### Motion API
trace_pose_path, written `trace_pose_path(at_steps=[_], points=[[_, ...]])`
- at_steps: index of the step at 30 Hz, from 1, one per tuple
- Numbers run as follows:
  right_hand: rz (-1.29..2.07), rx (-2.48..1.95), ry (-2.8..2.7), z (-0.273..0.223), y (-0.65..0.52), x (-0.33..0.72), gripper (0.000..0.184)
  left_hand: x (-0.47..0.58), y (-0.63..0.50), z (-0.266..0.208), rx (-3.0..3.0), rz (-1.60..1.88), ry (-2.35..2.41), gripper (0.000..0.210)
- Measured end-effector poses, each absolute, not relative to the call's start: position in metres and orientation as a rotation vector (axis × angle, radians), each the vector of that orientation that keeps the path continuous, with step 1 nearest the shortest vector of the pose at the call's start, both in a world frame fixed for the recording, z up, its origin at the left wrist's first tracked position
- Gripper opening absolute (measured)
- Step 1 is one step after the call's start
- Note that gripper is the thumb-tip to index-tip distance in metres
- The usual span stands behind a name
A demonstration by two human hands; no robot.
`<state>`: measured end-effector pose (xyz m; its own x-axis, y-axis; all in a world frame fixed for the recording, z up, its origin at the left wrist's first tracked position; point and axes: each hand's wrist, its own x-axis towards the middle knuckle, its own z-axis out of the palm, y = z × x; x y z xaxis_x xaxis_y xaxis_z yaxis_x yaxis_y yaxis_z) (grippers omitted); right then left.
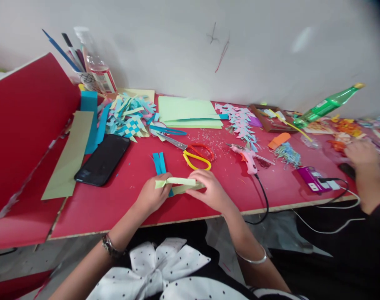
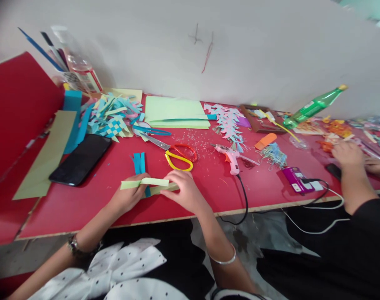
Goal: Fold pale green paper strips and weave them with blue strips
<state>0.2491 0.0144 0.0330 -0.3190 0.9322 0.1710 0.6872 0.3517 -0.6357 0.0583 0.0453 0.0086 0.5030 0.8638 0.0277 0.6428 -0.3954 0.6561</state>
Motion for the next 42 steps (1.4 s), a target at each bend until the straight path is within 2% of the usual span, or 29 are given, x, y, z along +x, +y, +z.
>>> trace_pose_path(at_steps=[7, 11, 19, 30, 36, 42], points=[[0.269, -1.542, -2.396, 0.006, -0.005, 0.236, 0.022, 0.061, 0.042, 0.011, 2.12, 0.49, 1.317, 0.036], [0.287, -1.609, -2.38, 0.011, -0.002, 0.229, 0.025, 0.061, 0.043, 0.01, 2.122, 0.49, 1.32, 0.036], [0.245, -1.622, -2.434, 0.015, 0.009, 0.217, 0.006, 0.061, 0.044, 0.006, 2.149, 0.489, 1.323, 0.035], [0.159, -1.594, -2.32, 0.009, -0.006, 0.227, 0.017, 0.061, 0.043, 0.006, 2.228, 0.474, 1.341, 0.035], [0.063, -1.517, -2.301, 0.001, -0.017, 0.232, 0.021, 0.061, 0.043, -0.002, 2.308, 0.427, 1.338, 0.026], [0.186, -1.652, -2.248, 0.003, -0.017, 0.232, 0.027, 0.062, 0.043, -0.001, 2.36, 0.365, 1.255, 0.012]])
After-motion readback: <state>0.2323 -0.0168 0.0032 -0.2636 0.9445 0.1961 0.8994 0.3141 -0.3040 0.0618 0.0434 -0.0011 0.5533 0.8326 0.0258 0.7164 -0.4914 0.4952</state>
